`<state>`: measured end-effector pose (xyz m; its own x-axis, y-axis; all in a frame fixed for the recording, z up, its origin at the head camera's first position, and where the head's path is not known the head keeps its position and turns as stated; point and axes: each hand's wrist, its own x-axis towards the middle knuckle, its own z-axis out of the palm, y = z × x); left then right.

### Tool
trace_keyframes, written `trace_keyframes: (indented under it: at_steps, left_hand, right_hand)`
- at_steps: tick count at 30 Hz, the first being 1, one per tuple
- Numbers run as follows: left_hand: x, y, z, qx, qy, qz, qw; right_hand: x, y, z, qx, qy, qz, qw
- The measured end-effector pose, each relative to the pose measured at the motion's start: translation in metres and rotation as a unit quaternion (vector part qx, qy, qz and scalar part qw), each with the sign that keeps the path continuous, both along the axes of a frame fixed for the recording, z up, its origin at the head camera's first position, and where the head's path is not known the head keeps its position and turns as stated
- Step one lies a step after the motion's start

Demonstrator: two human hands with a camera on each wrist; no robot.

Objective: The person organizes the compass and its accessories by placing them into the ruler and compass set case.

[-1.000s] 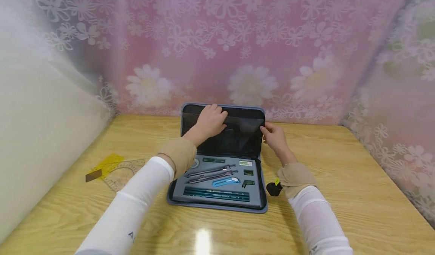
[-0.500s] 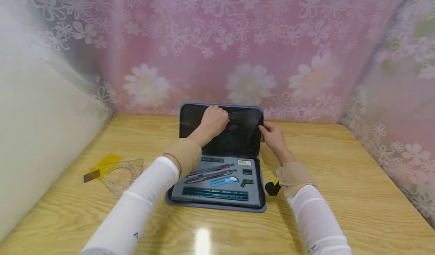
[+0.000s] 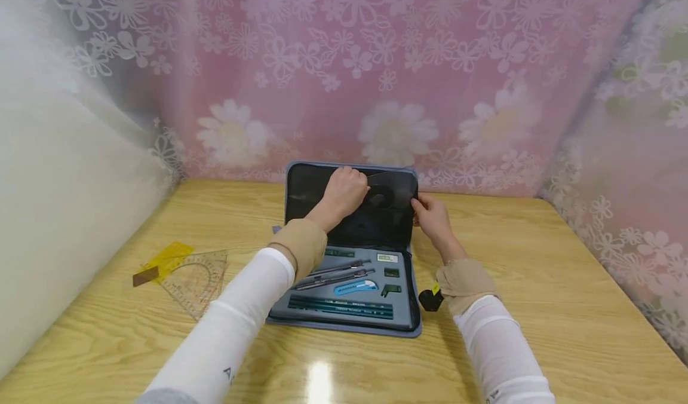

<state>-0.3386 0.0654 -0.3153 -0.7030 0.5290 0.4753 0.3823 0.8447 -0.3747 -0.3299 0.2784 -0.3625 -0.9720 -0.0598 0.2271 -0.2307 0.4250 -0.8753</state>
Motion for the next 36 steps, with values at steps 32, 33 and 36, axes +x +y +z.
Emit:
trace_keyframes:
  at_steps: [32,33,36]
  left_hand:
    - [0.004,0.0,-0.009,0.022,-0.052,0.002,0.9984]
    - [0.005,-0.001,-0.01,0.02,-0.056,0.002,0.9983]
    - [0.008,-0.001,-0.012,0.015,-0.064,0.006,0.9978]
  right_hand:
    - [-0.003,0.008,0.0,-0.056,-0.013,0.058,0.9967]
    - [-0.003,0.008,-0.001,-0.055,-0.013,0.058,0.9967]
    - [-0.002,0.008,-0.002,-0.055,-0.014,0.056,0.9968]
